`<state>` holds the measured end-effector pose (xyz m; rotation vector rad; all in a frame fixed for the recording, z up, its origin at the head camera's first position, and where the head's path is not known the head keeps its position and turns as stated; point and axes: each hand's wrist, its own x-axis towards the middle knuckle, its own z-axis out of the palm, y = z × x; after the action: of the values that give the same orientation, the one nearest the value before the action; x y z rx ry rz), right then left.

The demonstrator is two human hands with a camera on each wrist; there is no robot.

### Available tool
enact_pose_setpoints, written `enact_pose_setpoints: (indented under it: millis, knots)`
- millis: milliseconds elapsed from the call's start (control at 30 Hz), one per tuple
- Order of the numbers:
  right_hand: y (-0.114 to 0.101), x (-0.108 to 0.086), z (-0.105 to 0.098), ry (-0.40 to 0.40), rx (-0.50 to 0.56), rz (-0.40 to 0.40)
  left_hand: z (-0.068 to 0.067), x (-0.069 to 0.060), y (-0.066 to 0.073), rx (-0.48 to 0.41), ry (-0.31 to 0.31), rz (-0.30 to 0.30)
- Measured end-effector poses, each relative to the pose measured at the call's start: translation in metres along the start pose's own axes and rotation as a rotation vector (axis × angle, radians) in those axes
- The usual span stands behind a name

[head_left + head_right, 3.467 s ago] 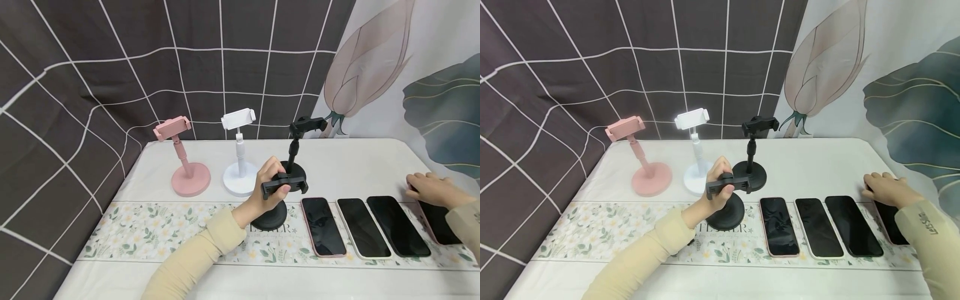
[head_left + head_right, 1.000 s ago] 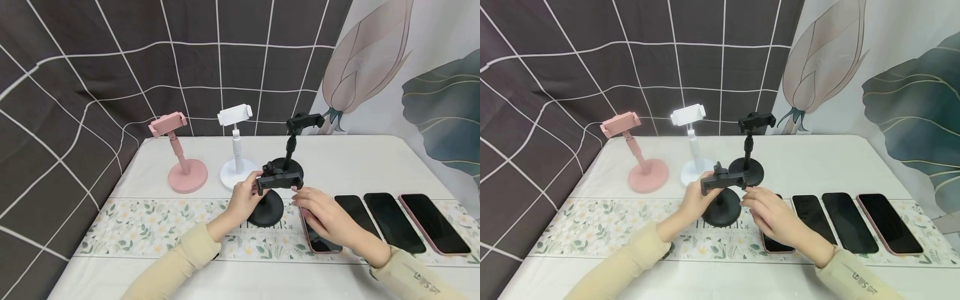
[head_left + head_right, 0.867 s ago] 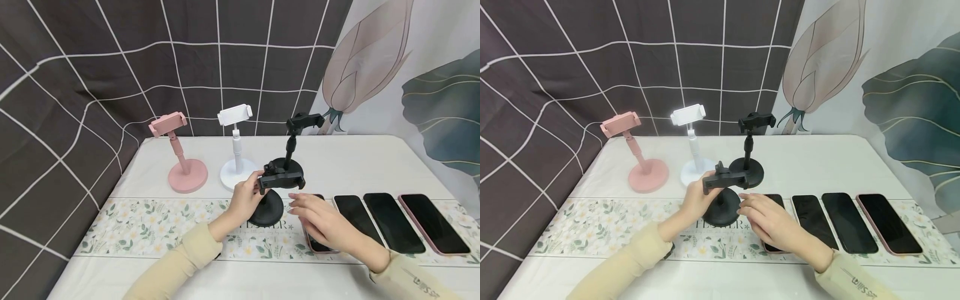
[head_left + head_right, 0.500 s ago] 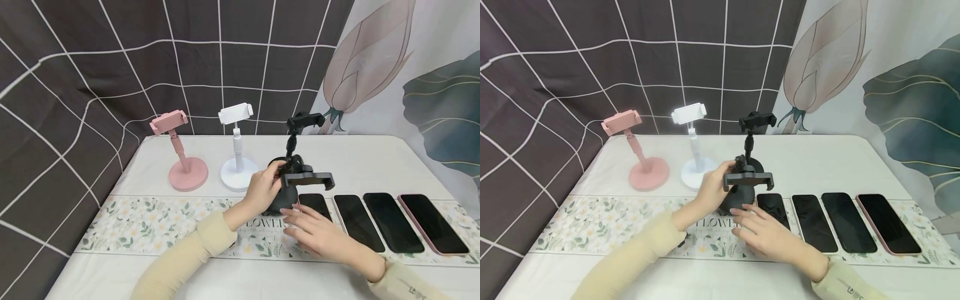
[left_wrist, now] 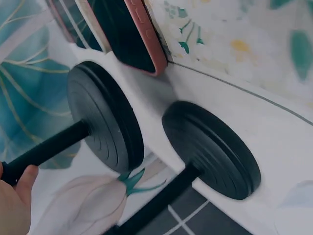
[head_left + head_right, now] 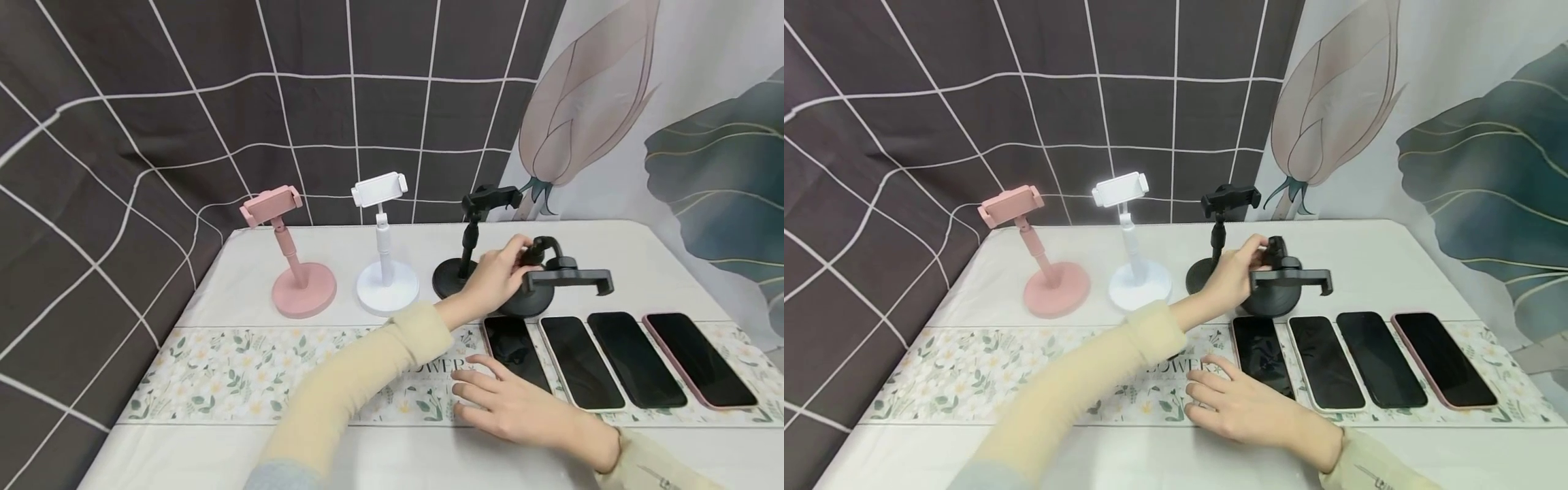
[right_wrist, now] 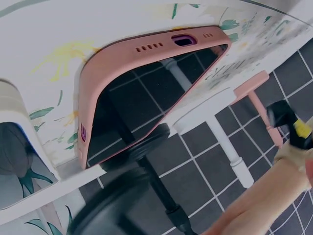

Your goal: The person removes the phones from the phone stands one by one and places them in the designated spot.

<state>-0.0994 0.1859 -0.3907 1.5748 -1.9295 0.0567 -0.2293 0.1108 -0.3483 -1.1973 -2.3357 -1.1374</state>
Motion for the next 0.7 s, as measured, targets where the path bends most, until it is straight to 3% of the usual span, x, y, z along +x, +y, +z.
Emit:
enact_pose_setpoints:
  millis: [267,700]
  knots:
    - [-0.002,-0.001,0.001,0.010,0.007,0.037,0.033,0.032,-0.011,0.002,-0.029,-0.066]
    - [-0.007,0.001,0.005,-0.040,-0.050,-0.015,0.056,0.058,-0.019,-0.049,0.004,-0.185]
